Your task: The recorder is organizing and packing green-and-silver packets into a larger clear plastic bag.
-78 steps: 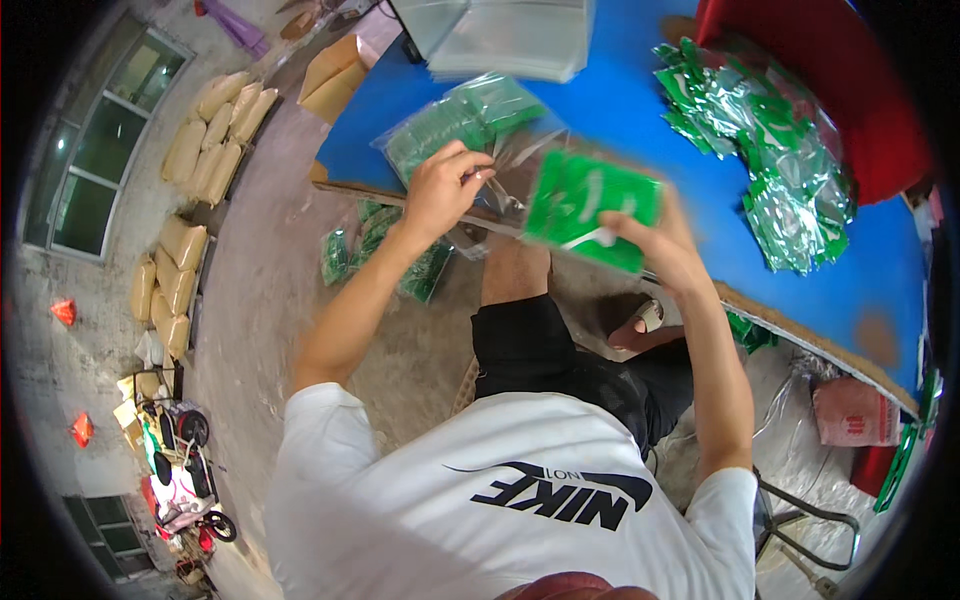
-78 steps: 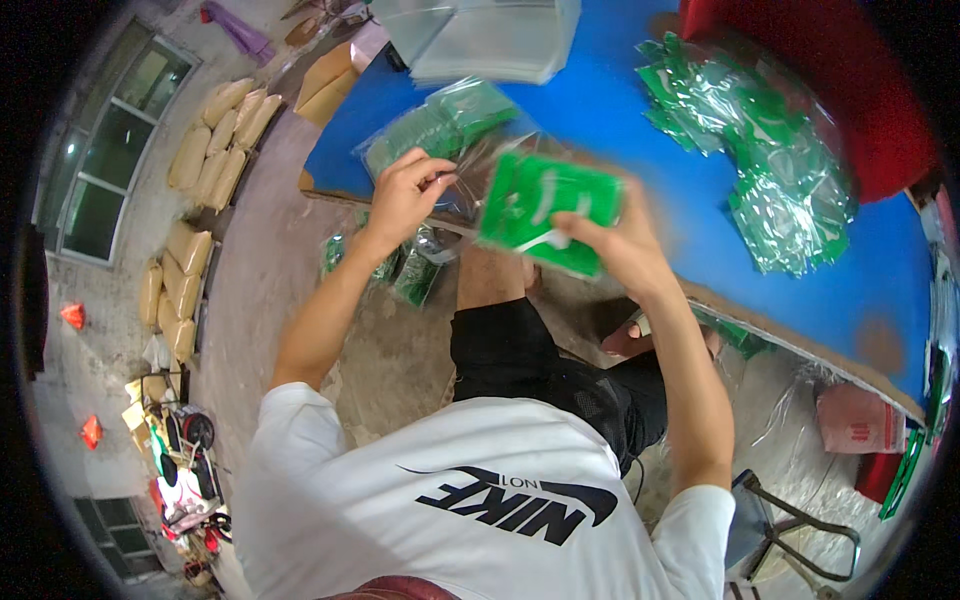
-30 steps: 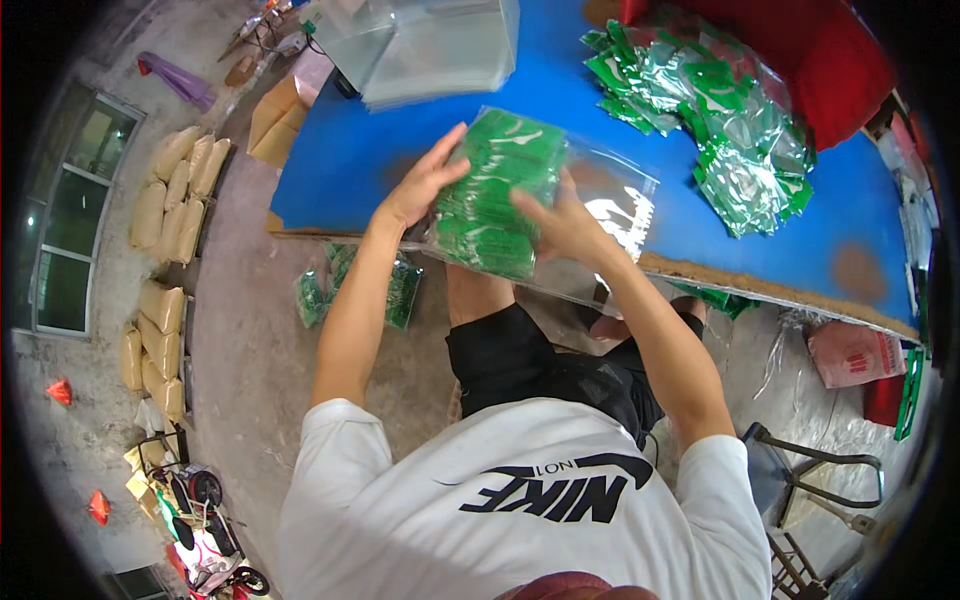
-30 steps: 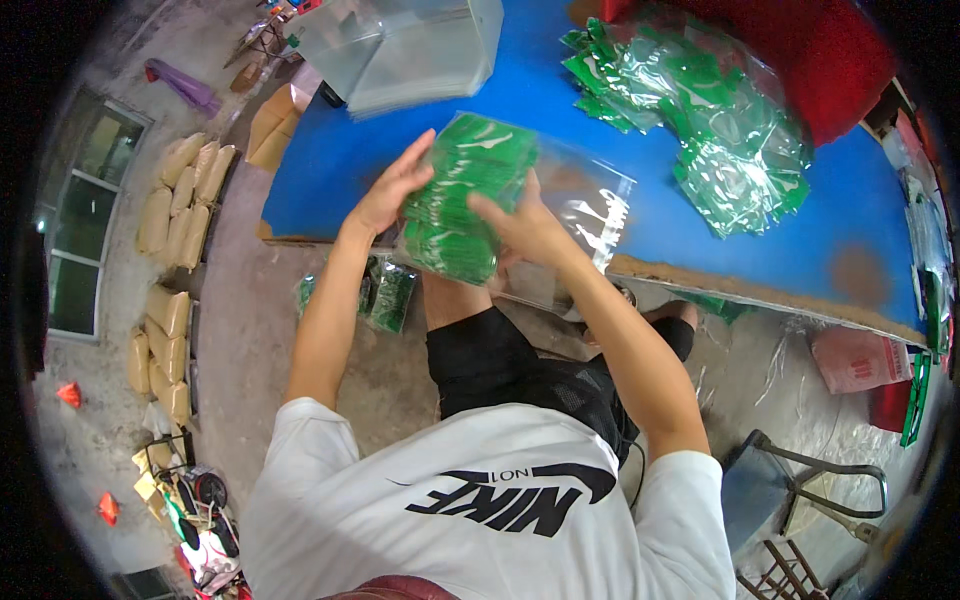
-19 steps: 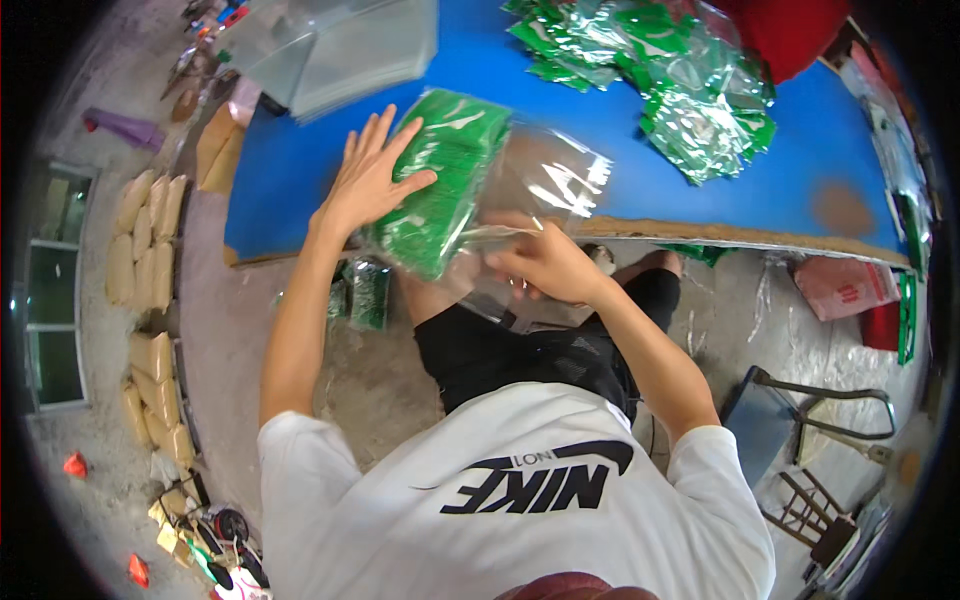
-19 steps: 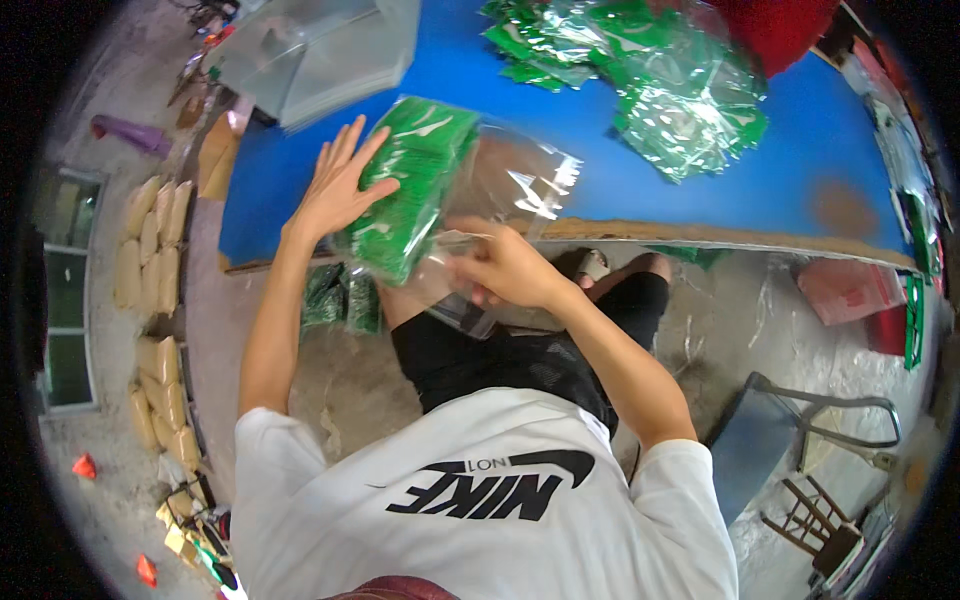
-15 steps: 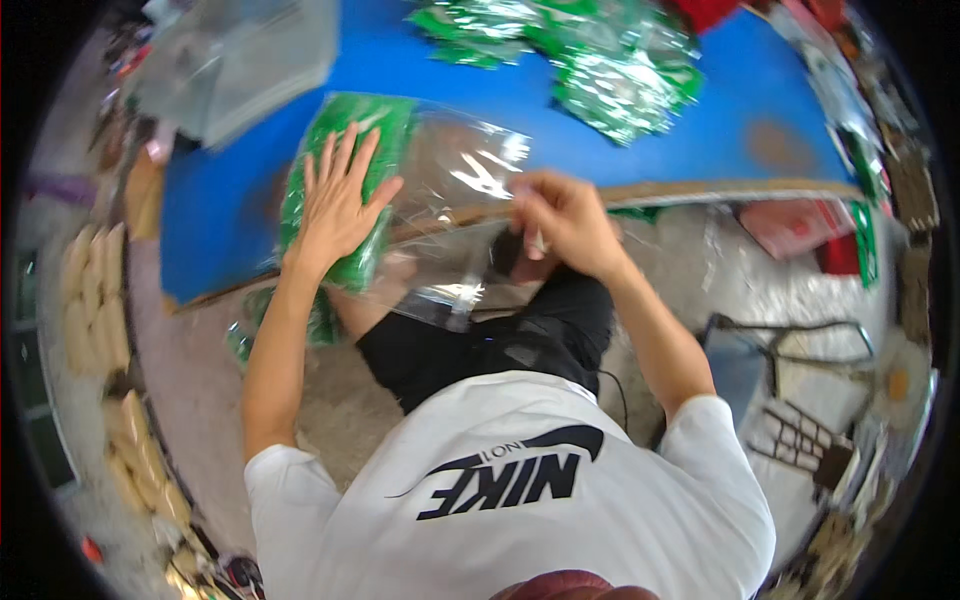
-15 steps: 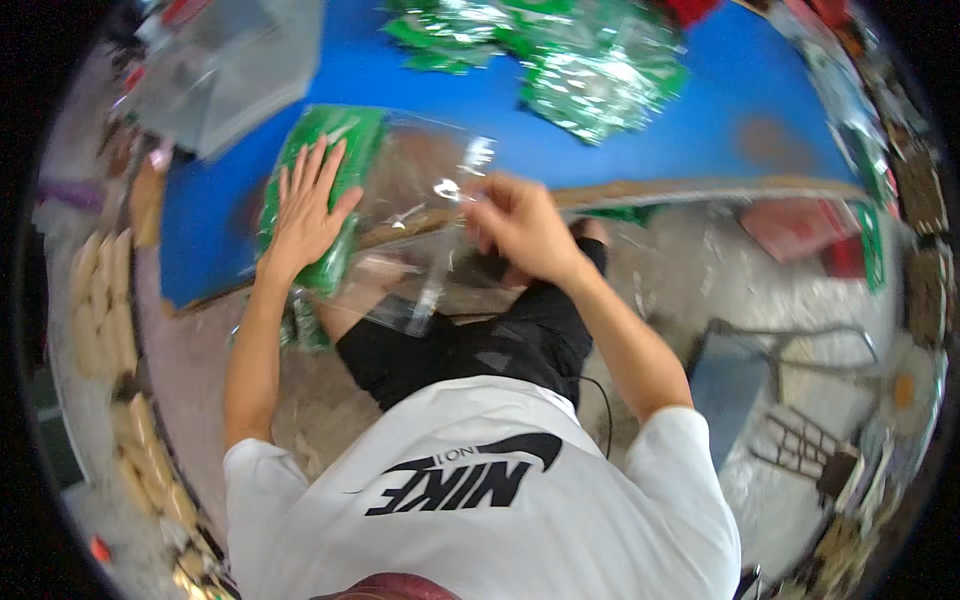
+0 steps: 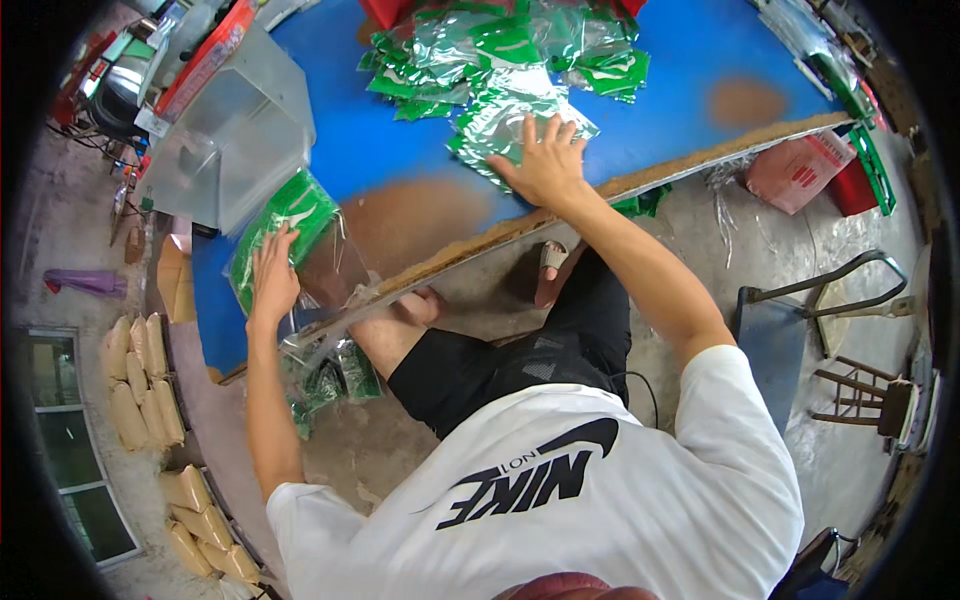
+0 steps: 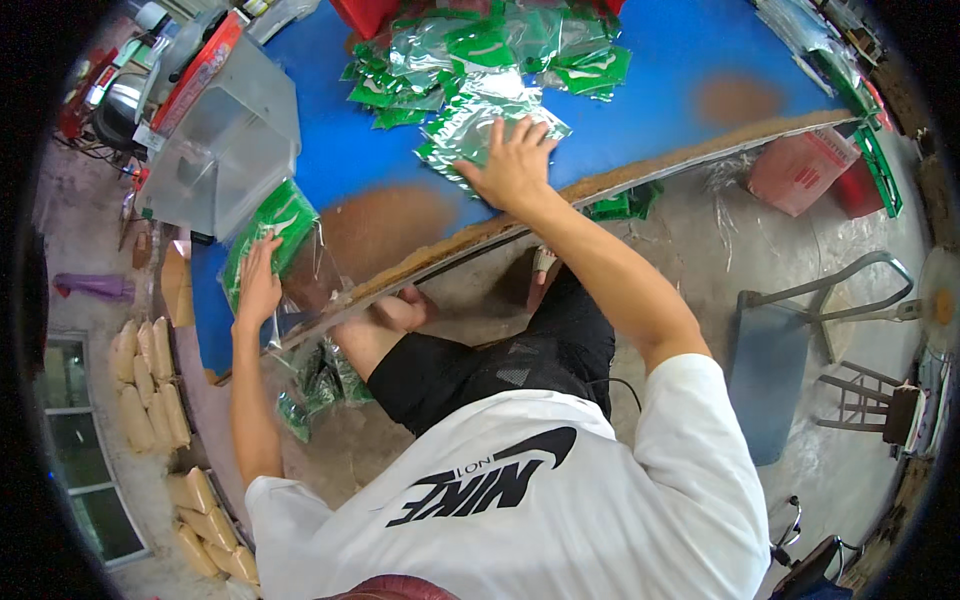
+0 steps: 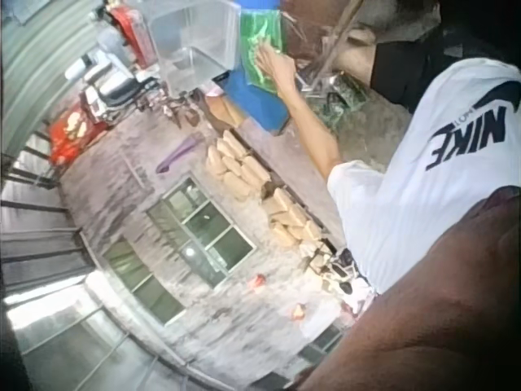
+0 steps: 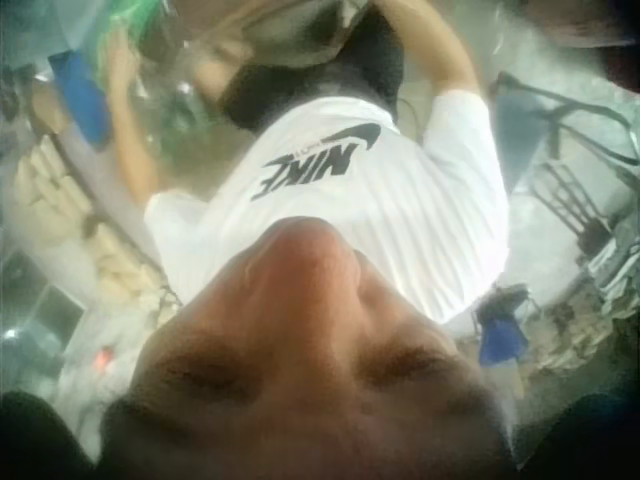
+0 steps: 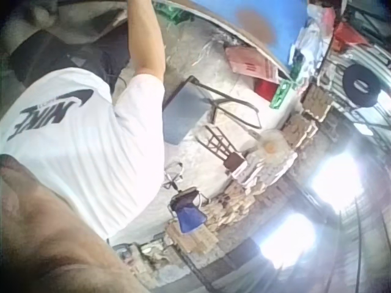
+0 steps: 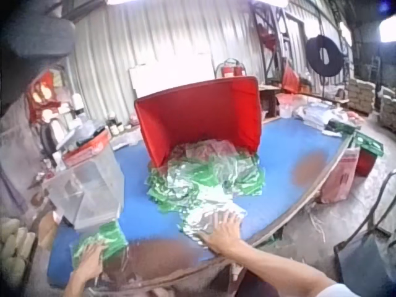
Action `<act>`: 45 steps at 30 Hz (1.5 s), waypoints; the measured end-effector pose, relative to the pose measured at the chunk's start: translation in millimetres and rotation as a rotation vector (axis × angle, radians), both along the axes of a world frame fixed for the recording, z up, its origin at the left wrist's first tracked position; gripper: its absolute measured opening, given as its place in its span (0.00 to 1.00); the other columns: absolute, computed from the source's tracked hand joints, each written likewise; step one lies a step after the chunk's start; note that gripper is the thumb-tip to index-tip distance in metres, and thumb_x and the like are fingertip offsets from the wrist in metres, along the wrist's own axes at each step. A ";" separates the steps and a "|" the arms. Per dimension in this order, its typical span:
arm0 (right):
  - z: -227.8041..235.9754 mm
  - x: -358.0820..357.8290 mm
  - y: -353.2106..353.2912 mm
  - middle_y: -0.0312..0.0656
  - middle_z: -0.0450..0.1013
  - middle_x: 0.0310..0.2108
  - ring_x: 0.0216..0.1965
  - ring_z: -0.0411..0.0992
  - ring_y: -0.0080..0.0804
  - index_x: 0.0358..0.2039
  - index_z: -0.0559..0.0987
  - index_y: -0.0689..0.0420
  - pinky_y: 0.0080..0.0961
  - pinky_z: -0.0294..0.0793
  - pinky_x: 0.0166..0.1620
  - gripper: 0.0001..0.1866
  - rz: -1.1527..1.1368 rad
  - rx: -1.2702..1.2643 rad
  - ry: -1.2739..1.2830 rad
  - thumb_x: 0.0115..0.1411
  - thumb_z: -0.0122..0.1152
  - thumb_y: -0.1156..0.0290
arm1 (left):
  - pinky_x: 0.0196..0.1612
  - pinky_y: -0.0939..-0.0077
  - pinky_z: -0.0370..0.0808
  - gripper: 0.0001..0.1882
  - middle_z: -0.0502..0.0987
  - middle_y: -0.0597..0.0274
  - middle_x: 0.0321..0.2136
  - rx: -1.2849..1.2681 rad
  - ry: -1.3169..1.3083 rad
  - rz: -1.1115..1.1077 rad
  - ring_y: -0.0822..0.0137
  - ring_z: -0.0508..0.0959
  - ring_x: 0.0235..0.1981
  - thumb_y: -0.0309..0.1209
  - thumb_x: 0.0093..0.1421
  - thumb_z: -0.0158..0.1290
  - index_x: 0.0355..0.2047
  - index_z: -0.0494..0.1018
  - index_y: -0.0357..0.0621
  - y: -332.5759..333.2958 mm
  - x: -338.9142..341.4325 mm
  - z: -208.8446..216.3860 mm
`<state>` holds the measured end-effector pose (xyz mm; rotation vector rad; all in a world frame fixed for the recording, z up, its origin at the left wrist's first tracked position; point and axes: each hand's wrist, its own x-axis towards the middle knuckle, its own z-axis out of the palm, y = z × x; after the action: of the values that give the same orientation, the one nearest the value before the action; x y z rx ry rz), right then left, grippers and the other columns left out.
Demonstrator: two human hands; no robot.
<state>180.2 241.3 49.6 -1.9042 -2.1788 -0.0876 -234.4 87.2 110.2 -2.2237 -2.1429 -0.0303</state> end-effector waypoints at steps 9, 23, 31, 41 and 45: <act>15.2 16.7 -13.2 0.52 0.60 0.66 0.70 0.49 0.60 0.62 0.70 0.60 0.59 0.47 0.68 0.47 0.574 0.061 0.039 0.61 0.43 0.29 | 0.46 0.71 0.79 0.17 0.81 0.53 0.38 -0.102 -1.671 0.277 0.61 0.82 0.40 0.39 0.68 0.53 0.44 0.74 0.34 -72.5 187.7 -58.8; 22.9 -11.2 -40.4 0.53 0.65 0.62 0.69 0.52 0.56 0.60 0.71 0.59 0.56 0.47 0.69 0.38 0.807 0.107 0.047 0.64 0.49 0.39 | 0.44 0.71 0.81 0.15 0.78 0.65 0.45 0.106 -2.189 0.608 0.71 0.79 0.44 0.29 0.63 0.58 0.50 0.73 0.41 -67.8 203.6 -84.3; 27.1 10.6 -60.2 0.49 0.63 0.65 0.70 0.50 0.56 0.63 0.68 0.59 0.59 0.47 0.69 0.36 0.736 0.128 0.128 0.63 0.54 0.46 | 0.44 0.69 0.82 0.17 0.76 0.64 0.47 0.080 -2.198 0.608 0.70 0.77 0.46 0.27 0.62 0.60 0.50 0.72 0.41 -71.9 215.5 -75.9; 20.5 9.9 -59.2 0.56 0.61 0.65 0.70 0.49 0.58 0.63 0.68 0.58 0.57 0.43 0.70 0.35 0.788 0.060 0.261 0.64 0.54 0.46 | 0.46 0.69 0.79 0.19 0.78 0.65 0.47 0.085 -2.314 0.684 0.67 0.79 0.46 0.28 0.61 0.61 0.52 0.71 0.46 -69.5 222.6 -91.1; 14.4 -3.2 -35.1 0.55 0.60 0.66 0.70 0.50 0.58 0.63 0.68 0.58 0.57 0.42 0.70 0.39 0.768 0.126 0.128 0.61 0.55 0.41 | 0.46 0.71 0.79 0.16 0.79 0.65 0.45 0.173 -2.299 0.743 0.68 0.79 0.46 0.30 0.61 0.62 0.49 0.74 0.44 -78.6 211.5 -91.4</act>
<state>177.0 206.3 64.0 -0.8815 -2.5677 0.0369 -22.9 8.6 18.8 -0.2280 -2.4625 -3.5422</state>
